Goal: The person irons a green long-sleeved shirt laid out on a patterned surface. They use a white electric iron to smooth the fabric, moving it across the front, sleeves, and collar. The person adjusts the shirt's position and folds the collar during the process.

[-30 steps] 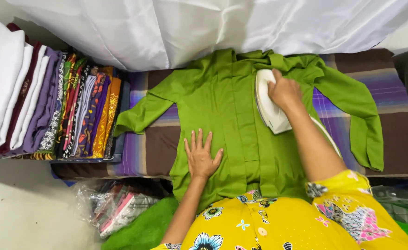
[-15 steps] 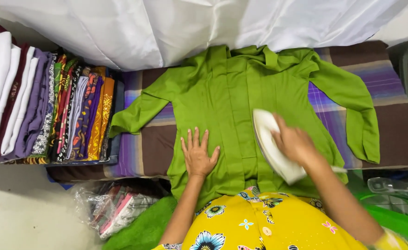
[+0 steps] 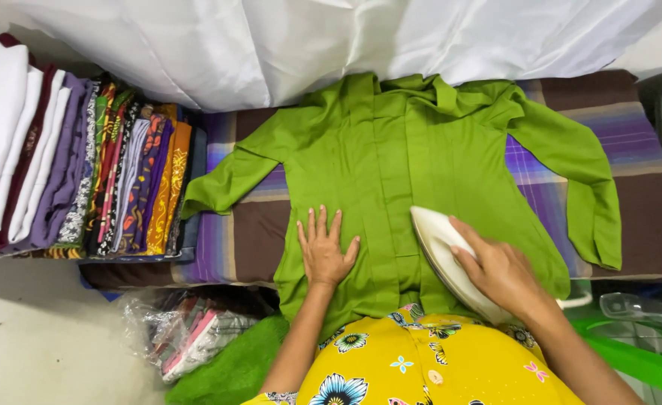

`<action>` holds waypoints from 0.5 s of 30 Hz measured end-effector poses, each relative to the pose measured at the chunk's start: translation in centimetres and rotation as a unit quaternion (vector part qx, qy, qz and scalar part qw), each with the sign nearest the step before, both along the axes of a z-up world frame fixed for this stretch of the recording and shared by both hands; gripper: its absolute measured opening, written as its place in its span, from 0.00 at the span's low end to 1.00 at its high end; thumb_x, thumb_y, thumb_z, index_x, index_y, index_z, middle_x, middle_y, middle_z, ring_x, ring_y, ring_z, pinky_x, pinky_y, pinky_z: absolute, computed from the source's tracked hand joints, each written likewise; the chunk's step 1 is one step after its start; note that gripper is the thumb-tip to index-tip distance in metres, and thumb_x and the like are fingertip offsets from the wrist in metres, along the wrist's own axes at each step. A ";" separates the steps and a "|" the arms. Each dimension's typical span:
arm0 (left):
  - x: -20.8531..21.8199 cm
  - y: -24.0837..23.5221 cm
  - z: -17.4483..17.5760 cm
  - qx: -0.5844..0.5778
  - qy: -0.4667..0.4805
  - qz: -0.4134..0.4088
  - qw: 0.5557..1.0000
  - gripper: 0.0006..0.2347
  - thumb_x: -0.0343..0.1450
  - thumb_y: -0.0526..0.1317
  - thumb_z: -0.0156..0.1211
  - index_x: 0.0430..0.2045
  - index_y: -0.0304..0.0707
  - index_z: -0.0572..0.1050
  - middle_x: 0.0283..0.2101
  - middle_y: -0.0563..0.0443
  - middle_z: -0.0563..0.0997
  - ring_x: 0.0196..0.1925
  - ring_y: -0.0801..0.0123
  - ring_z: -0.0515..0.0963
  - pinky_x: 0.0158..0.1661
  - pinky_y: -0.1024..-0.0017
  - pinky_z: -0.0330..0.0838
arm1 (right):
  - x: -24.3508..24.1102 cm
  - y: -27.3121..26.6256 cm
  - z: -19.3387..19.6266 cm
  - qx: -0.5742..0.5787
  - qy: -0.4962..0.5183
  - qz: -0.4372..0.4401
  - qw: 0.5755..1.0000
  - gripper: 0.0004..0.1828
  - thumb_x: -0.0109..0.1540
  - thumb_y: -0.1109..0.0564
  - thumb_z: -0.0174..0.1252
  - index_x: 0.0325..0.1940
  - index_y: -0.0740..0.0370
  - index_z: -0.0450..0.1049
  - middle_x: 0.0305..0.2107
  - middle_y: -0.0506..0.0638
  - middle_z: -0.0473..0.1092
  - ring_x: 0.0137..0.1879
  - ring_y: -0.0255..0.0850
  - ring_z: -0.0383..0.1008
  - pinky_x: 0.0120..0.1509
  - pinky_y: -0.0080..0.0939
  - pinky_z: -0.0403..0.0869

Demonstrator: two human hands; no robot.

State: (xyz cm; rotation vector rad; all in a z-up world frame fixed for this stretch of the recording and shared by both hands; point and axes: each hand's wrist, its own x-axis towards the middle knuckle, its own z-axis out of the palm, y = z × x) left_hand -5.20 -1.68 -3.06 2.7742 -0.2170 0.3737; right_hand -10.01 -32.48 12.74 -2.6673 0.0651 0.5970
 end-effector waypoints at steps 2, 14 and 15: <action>0.1 0.0 -0.3 -0.003 -0.002 0.002 1.000 0.29 0.66 0.59 0.59 0.61 0.48 0.73 0.67 0.38 0.70 0.73 0.41 0.63 0.69 0.36 0.47 | 2.1 1.8 0.9 -0.003 -0.010 0.020 1.000 0.29 0.67 0.43 0.46 0.75 0.34 0.59 0.47 0.67 0.78 0.54 0.68 0.78 0.57 0.67 0.75; -0.1 0.0 0.0 -0.019 0.001 -0.002 1.000 0.26 0.68 0.56 0.56 0.58 0.45 0.74 0.66 0.37 0.71 0.72 0.42 0.64 0.68 0.36 0.47 | 16.3 11.4 -3.1 -0.053 -0.067 0.098 0.992 0.28 0.69 0.42 0.42 0.74 0.37 0.60 0.43 0.70 0.77 0.53 0.68 0.78 0.56 0.68 0.76; -0.2 0.0 0.0 -0.020 -0.003 -0.002 1.000 0.26 0.68 0.56 0.56 0.58 0.45 0.74 0.65 0.37 0.71 0.72 0.42 0.64 0.68 0.36 0.47 | 18.4 11.7 -4.6 -0.062 -0.092 0.087 0.990 0.28 0.69 0.42 0.42 0.74 0.40 0.61 0.42 0.71 0.77 0.53 0.68 0.78 0.55 0.69 0.75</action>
